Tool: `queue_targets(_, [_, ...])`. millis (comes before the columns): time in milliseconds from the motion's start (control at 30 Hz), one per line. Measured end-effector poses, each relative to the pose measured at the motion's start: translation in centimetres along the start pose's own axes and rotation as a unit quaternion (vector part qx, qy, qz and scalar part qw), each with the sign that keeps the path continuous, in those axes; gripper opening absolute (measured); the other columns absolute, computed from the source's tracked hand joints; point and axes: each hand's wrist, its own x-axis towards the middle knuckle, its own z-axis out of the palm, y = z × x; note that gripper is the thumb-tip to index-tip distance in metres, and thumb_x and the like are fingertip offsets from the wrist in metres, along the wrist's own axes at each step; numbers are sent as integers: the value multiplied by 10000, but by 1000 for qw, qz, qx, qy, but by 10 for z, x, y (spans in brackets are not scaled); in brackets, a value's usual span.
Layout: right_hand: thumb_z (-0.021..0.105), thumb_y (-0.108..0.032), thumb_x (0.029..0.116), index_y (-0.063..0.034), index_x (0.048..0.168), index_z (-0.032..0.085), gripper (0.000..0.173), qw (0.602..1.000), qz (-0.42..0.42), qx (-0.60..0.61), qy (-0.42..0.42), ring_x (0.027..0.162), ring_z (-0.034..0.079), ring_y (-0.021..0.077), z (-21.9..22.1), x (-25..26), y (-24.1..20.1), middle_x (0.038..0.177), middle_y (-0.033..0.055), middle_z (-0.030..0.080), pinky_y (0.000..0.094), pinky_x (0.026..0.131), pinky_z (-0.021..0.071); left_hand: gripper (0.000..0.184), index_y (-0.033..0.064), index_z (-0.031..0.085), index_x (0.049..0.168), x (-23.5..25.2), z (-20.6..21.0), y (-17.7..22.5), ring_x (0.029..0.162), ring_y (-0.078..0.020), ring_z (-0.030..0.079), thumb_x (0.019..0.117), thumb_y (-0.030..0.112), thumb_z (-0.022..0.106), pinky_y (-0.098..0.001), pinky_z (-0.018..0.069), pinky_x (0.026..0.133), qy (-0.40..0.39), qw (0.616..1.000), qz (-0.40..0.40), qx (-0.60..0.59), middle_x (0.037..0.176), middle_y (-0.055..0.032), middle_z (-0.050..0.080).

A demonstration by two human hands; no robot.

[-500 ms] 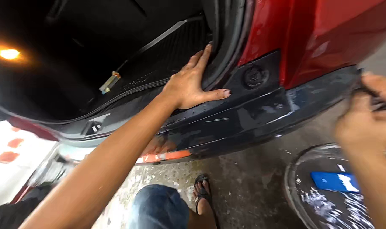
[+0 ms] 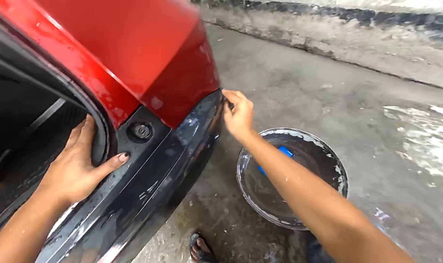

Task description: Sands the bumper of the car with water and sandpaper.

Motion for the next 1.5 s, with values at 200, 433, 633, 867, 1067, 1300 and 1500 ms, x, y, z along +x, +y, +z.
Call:
queue_targets(200, [588,3,917,-66,1154,769,306,996,-35,38,67,1136,699,211,15,-8,9,1212,82,743,444,1001,556,1217,164,239,1636,2,3,-8,1464,-375,398,680,868,508,-688,385,1086,4,1000,9,11,1629,-166,333])
queue_targets(433, [576,16,903,-59,1143,770,318,994,-75,47,67,1162,692,207,7,-14,-1,1227,81,743,453,1023,539,1236,149,247,1632,5,7,-19,1471,-366,389,679,897,488,-656,360,1123,15,999,24,17,1620,-183,347])
queue_targets(633, [598,4,905,-82,1167,770,325,999,-35,18,36,1189,676,179,-4,-13,-23,1240,57,738,442,1045,525,1241,165,264,1629,9,10,-24,1491,-343,367,675,927,481,-626,339,1158,22,999,30,10,1625,-175,347])
queue_targets(867, [612,-5,912,-98,1184,764,326,1000,20,3,22,1157,682,187,2,-6,-18,1231,49,736,446,1026,530,1240,144,245,1633,8,8,-22,1490,-358,361,684,902,495,-630,332,1159,18,999,31,8,1625,-194,337])
queue_targets(1067, [606,38,909,-74,1190,758,339,999,10,29,33,1152,699,187,10,-3,-1,1248,73,731,410,991,581,1236,87,281,1609,9,7,-20,1494,-376,348,699,897,491,-626,312,1174,13,1000,23,3,1605,-223,358])
queue_targets(1300, [567,130,830,47,1544,396,739,994,41,46,-89,1533,340,242,-17,-65,-73,1631,189,373,394,1254,338,1224,101,260,1621,9,8,-21,1501,-369,338,709,884,491,-622,302,1180,12,1000,29,0,1617,-226,337])
queue_targets(1500, [665,111,760,49,1603,240,946,985,93,-27,-146,1547,305,284,-13,-43,-63,1658,214,305,433,1262,301,1218,120,281,1610,6,5,-19,1495,-352,345,700,904,487,-604,308,1180,6,1000,25,1,1609,-209,348])
